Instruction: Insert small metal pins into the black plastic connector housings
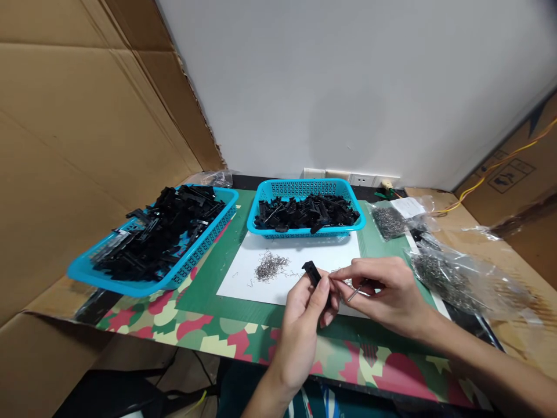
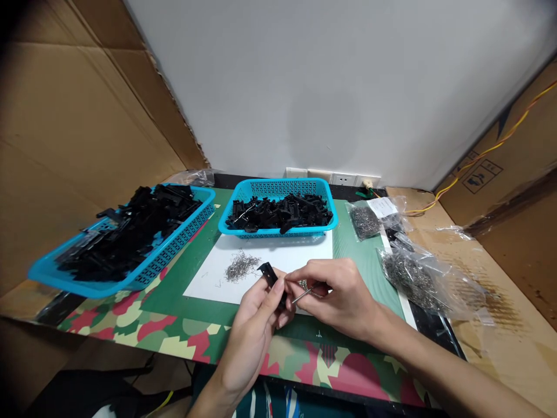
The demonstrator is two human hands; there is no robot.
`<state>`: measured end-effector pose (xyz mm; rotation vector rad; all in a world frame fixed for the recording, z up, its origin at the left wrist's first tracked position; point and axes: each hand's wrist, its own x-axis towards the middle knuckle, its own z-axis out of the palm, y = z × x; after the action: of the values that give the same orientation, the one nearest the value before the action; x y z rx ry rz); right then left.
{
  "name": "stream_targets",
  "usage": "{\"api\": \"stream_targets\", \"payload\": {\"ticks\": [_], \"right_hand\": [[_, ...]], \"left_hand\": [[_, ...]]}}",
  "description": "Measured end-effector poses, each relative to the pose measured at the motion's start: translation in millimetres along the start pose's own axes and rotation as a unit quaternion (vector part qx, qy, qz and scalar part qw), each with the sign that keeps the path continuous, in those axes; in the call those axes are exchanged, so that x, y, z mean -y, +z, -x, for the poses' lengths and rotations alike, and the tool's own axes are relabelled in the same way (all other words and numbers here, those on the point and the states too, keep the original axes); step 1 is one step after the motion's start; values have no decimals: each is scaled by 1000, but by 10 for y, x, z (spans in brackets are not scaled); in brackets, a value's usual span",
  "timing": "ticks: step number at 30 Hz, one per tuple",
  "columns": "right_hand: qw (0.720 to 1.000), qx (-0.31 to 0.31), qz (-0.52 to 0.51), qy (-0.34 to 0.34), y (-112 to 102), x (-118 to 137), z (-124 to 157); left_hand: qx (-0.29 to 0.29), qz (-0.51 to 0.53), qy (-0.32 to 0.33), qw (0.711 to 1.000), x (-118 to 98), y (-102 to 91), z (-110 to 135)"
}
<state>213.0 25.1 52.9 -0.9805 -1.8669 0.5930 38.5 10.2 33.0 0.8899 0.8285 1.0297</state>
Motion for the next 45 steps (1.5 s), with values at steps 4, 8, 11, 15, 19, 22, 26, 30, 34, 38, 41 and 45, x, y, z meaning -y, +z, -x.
{"api": "stream_targets", "payload": {"ticks": [4, 8, 11, 15, 19, 22, 26, 30, 34, 38, 41, 45], "right_hand": [[998, -49, -7, 47, 1, 17, -1], [982, -73, -109, 138, 30, -4, -16], [973, -53, -151, 168, 63, -39, -7], [978, -20, -129, 165, 68, -66, -3], [970, 30, -144, 193, 32, -62, -41], [963, 55, -161, 207, 1, -72, -71], [960, 25, -171, 221, -33, -139, -100], [954, -5, -178, 239, -63, -214, -140], [948, -24, -188, 256, -79, -241, -175], [945, -28, -196, 262, -71, -250, -185], [944, -37, -200, 261, -62, -259, -187], [946, -38, -197, 255, -52, -269, -183]], "left_hand": [[-1, 7, -1, 1000, 25, 1, -20], [5, -3, -1, 1000, 23, -3, -27], [-9, -29, 19, 999, 15, 12, -27], [-56, -106, 76, 990, 38, -11, -36], [-61, -198, 90, 974, 61, -87, -13], [-57, -231, 82, 968, 24, -136, 29], [-52, -239, 89, 966, -62, -203, 53], [-58, -307, 155, 937, -86, -316, 25], [-84, -345, 203, 913, -39, -411, 26], [-110, -305, 159, 933, 11, -429, 37], [-103, -316, 145, 932, 19, -427, 19], [-97, -393, 171, 899, -8, -422, -24]]}}
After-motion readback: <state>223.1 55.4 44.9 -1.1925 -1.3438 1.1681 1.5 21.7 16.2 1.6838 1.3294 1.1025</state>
